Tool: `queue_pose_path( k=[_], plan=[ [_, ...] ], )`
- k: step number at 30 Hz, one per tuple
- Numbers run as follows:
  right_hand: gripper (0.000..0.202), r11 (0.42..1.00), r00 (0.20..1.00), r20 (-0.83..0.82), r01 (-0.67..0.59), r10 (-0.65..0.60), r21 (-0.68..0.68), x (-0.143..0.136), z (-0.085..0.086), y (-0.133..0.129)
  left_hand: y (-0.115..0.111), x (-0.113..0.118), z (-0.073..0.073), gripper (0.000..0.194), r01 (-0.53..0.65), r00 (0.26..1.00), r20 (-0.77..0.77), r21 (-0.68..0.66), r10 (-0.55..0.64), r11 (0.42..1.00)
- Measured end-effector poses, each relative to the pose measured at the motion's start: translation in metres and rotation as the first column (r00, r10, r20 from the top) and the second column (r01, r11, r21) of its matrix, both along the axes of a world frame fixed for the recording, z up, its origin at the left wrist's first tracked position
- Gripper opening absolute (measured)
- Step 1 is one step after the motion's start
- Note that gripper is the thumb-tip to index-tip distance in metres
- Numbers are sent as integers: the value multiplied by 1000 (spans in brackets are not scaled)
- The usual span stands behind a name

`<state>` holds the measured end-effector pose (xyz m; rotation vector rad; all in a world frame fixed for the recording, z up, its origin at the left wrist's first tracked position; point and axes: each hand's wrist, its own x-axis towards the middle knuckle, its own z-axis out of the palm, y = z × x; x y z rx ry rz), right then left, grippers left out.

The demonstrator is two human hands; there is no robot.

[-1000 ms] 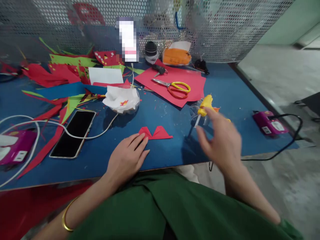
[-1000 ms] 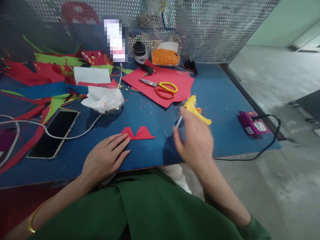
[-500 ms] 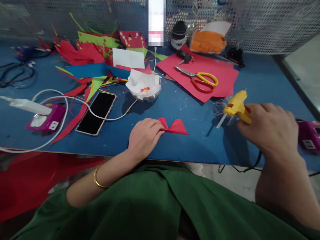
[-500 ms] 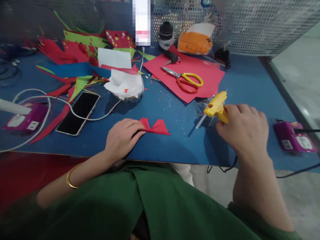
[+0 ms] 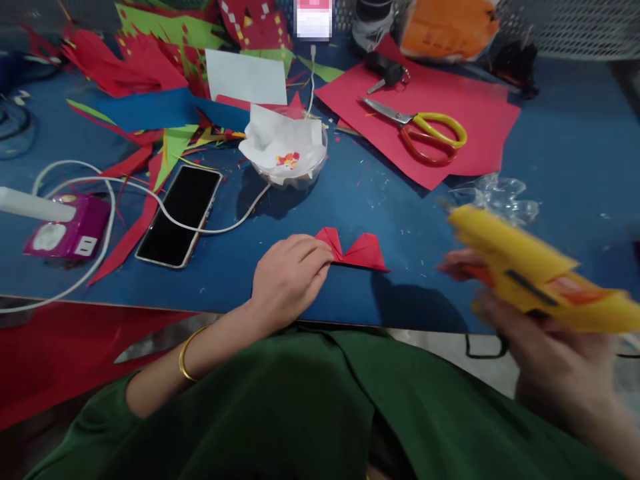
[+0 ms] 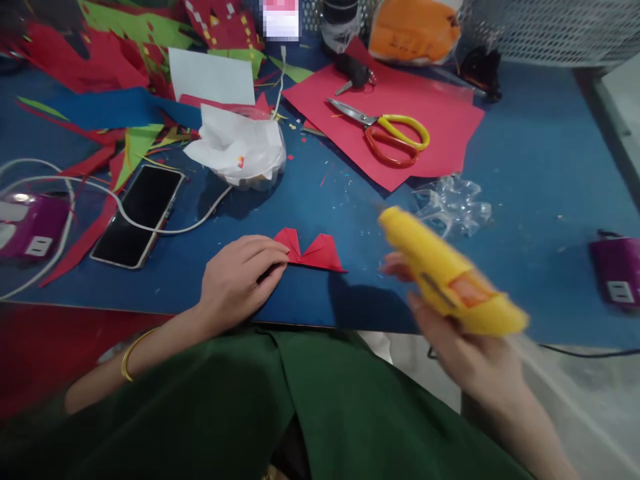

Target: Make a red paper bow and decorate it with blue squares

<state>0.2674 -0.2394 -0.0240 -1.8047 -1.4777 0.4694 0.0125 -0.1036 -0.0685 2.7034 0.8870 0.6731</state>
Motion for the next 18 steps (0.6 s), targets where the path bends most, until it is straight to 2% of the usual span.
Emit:
queue_pose_path(
  k=[2,5,11,15,18],
  plan=[
    [21,980,985,-68,-164,157,-113,-13,2,2,-1,-1,1,16,4,1000,13,1,-4,1000],
    [12,933,957,-44,-289,286,-217,-23,0,8,-1,-3,0,16,2,1000,20,-5,-2,1000],
    [19,912,946,-111,-324,306,-252,-18,-12,8,1,-7,-3,19,55,998,45,1,-55,999],
    [12,877,916,-141,-400,375,-266,-18,-10,10,2,-9,-3,19,64,997,48,3,-64,998],
    [15,882,922,-158,-385,353,-271,-20,-8,13,3,-9,-3,18,78,995,69,16,-79,997]
  ],
)
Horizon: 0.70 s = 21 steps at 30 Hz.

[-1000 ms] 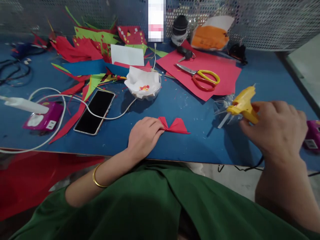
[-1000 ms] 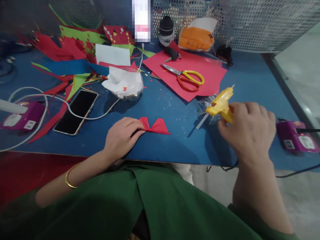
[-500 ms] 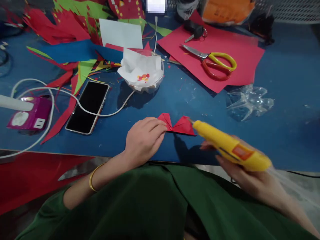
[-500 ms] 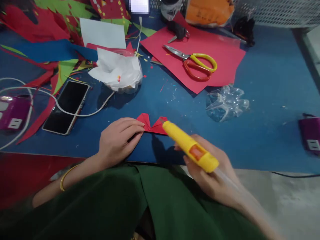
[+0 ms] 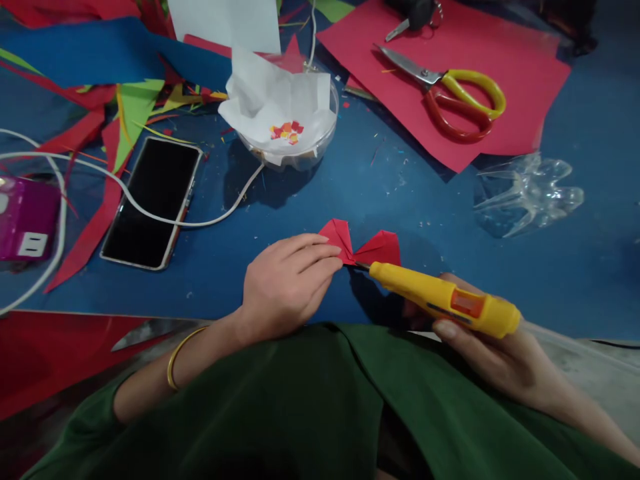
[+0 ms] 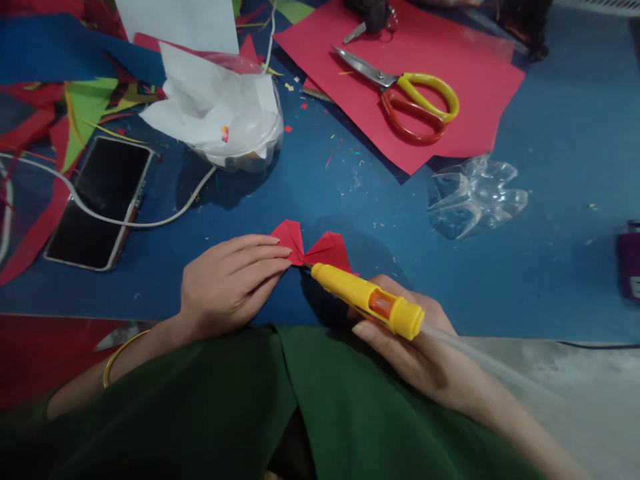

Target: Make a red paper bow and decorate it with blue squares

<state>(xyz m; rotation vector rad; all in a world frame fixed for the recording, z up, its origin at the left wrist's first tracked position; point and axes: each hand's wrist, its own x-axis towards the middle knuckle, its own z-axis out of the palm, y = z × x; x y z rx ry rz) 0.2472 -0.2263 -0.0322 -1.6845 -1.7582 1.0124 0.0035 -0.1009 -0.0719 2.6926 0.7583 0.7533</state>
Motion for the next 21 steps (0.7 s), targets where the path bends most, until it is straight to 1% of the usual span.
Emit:
queue_pose_path(
  k=[3,6,9,13,19,21],
  plan=[
    [19,1000,1000,29,9,-9,18,-2,0,2,0,0,-1,16,-3,1000,18,6,3,1000],
    [17,999,998,69,-9,7,36,-4,2,4,0,1,-2,14,-7,999,43,22,6,1000],
    [14,999,997,67,-40,38,25,-7,3,6,0,1,-2,11,2,998,64,35,-4,999],
    [15,997,994,99,-59,54,49,-9,3,9,1,2,-2,11,1,998,66,42,-4,999],
    [16,997,989,131,-69,63,45,-11,2,9,1,2,-2,12,1,998,56,53,-4,999],
    [19,998,990,127,-54,52,15,-12,2,8,1,2,-1,12,0,999,51,48,-3,999]
  ],
)
